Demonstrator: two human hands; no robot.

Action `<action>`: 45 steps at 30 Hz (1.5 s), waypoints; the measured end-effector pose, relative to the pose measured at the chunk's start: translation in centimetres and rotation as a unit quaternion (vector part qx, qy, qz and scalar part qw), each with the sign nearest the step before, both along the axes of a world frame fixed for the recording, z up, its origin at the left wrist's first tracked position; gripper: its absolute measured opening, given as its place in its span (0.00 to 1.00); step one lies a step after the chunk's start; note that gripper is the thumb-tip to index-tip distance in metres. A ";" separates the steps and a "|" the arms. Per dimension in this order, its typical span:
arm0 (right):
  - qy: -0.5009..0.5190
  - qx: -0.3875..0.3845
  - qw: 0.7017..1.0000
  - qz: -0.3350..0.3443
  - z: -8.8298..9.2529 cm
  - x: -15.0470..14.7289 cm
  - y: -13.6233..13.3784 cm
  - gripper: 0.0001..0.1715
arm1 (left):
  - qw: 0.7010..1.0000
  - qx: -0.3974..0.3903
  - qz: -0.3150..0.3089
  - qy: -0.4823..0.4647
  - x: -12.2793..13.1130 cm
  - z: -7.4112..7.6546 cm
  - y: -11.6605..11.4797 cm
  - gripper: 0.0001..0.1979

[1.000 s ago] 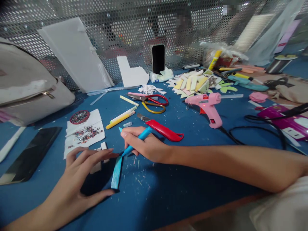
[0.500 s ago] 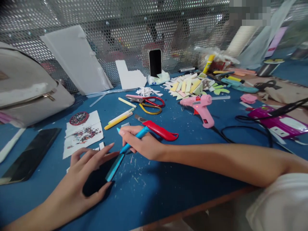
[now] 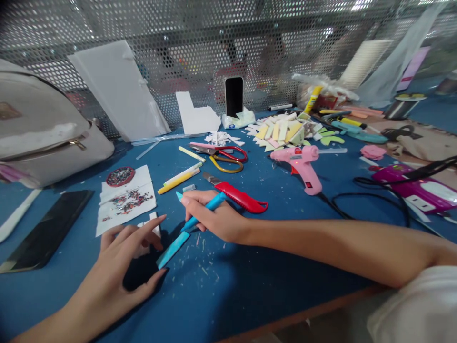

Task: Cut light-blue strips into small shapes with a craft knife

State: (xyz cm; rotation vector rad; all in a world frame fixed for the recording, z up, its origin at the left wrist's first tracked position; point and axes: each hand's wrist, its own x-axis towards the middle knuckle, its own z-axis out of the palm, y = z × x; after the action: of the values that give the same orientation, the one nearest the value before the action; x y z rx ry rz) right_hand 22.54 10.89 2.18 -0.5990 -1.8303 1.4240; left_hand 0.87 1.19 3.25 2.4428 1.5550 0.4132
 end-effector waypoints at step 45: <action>-0.153 0.079 0.976 0.130 0.2 0.3 -0.6 0.17 | 0.996 -0.001 0.013 -0.093 -0.9 -1.3 0.1 0.14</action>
State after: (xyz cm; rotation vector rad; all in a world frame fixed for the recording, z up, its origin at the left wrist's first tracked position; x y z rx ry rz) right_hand 22.88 10.26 2.34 -0.5365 -2.3130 1.3921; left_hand -0.01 1.28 1.97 2.3093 1.5088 0.6236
